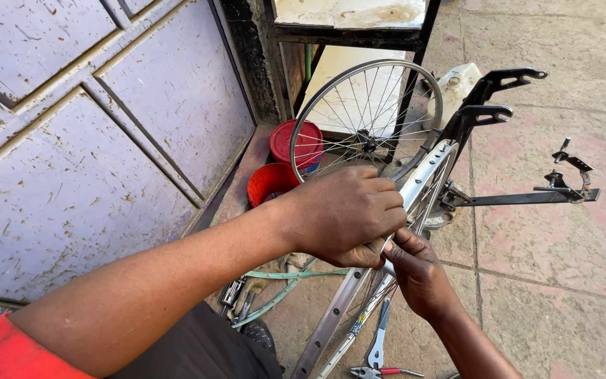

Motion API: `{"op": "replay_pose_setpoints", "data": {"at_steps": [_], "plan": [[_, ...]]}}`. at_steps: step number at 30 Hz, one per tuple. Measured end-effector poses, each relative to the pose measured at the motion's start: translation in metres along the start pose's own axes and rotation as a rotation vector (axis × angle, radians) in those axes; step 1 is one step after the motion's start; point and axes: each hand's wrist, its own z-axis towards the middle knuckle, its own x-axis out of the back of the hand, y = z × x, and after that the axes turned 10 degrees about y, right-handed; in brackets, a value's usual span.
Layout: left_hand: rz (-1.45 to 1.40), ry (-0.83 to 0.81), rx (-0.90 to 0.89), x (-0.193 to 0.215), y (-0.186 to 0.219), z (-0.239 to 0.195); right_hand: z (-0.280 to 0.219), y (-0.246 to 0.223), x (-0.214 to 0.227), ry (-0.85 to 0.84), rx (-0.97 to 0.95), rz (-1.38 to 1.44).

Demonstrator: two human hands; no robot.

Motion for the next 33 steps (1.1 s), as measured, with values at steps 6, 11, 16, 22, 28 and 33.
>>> {"op": "replay_pose_setpoints", "data": {"at_steps": [6, 11, 16, 22, 28, 33], "plan": [[-0.04, 0.006, 0.024, -0.0014, -0.0004, -0.0051, 0.0029, 0.0076, 0.0078, 0.023, -0.017, 0.002], [-0.064, 0.022, 0.03, -0.0049, -0.0012, -0.0048, 0.0011, 0.0014, 0.0007, -0.001, -0.015, -0.008], [-0.048, 0.046, 0.027, -0.0016, -0.0001, -0.0049, 0.0026, 0.0036, 0.006, 0.035, -0.04, -0.007], [-0.11, 0.088, 0.038, -0.0018, -0.0003, -0.0046, 0.0021, 0.0023, 0.0041, 0.005, -0.007, 0.002], [-0.06, 0.116, 0.035, -0.0009, 0.001, -0.0076, 0.0031, 0.0049, 0.0081, -0.012, -0.006, 0.035], [-0.094, 0.126, 0.081, -0.0023, 0.005, -0.0098, 0.0007, 0.0054, 0.0052, -0.022, -0.015, 0.048]]}}
